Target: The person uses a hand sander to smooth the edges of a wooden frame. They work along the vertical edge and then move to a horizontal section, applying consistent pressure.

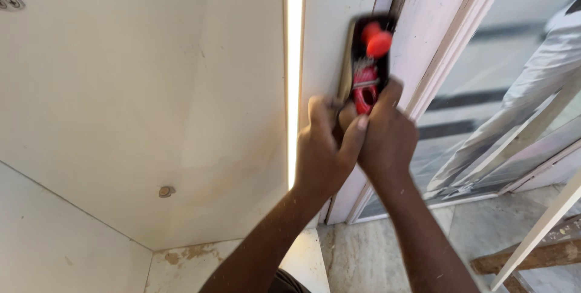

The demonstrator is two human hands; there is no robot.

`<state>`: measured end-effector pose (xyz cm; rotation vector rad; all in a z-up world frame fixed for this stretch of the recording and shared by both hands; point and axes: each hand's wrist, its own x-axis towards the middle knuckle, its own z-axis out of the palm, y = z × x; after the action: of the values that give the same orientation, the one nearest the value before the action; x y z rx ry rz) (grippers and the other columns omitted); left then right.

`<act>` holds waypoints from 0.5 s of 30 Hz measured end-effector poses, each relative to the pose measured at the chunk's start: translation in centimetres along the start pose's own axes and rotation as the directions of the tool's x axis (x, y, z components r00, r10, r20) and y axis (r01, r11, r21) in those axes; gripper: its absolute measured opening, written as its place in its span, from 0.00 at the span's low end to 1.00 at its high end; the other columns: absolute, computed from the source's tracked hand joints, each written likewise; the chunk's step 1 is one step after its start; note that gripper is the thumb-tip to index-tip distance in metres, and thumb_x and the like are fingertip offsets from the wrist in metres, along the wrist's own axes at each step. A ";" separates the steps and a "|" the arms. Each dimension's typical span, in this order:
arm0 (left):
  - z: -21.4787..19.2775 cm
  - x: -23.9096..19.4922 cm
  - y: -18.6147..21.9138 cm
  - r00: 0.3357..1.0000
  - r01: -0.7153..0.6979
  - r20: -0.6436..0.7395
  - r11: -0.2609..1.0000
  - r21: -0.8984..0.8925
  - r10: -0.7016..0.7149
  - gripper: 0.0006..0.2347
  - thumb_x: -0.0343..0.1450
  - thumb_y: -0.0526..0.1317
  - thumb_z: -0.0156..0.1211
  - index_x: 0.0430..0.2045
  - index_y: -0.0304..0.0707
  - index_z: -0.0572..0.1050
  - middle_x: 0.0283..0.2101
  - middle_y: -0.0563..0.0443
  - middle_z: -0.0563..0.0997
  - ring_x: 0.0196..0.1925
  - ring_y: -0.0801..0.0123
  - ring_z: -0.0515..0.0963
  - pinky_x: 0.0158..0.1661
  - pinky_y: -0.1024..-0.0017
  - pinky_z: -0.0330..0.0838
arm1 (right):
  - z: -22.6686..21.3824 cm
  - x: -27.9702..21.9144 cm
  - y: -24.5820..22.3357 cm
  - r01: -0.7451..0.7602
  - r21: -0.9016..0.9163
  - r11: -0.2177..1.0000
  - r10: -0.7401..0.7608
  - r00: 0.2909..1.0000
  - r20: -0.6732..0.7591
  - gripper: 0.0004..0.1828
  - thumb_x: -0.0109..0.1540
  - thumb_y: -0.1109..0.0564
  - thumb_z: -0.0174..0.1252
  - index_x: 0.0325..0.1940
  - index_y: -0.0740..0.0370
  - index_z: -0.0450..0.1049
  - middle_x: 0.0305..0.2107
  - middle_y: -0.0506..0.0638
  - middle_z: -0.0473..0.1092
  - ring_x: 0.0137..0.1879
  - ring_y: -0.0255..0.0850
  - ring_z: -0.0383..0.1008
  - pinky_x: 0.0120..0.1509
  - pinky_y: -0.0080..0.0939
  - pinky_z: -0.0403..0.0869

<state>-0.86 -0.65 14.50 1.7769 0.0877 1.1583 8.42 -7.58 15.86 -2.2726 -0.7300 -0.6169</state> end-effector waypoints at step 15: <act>-0.5 -2.1 -2.7 0.999 0.041 -0.006 0.999 -0.025 -0.041 0.08 0.74 0.35 0.60 0.40 0.34 0.67 0.15 0.58 0.70 0.16 0.84 0.68 0.18 0.78 0.62 | 4.0 -3.6 1.2 -0.020 0.053 0.998 0.019 1.000 0.014 0.39 0.58 0.44 0.63 0.61 0.71 0.56 0.21 0.62 0.75 0.27 0.61 0.78 0.30 0.59 0.75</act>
<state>-1.27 0.06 11.16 1.7417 0.1127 1.1309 7.49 -6.69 10.47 -2.2349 -0.7214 -0.5667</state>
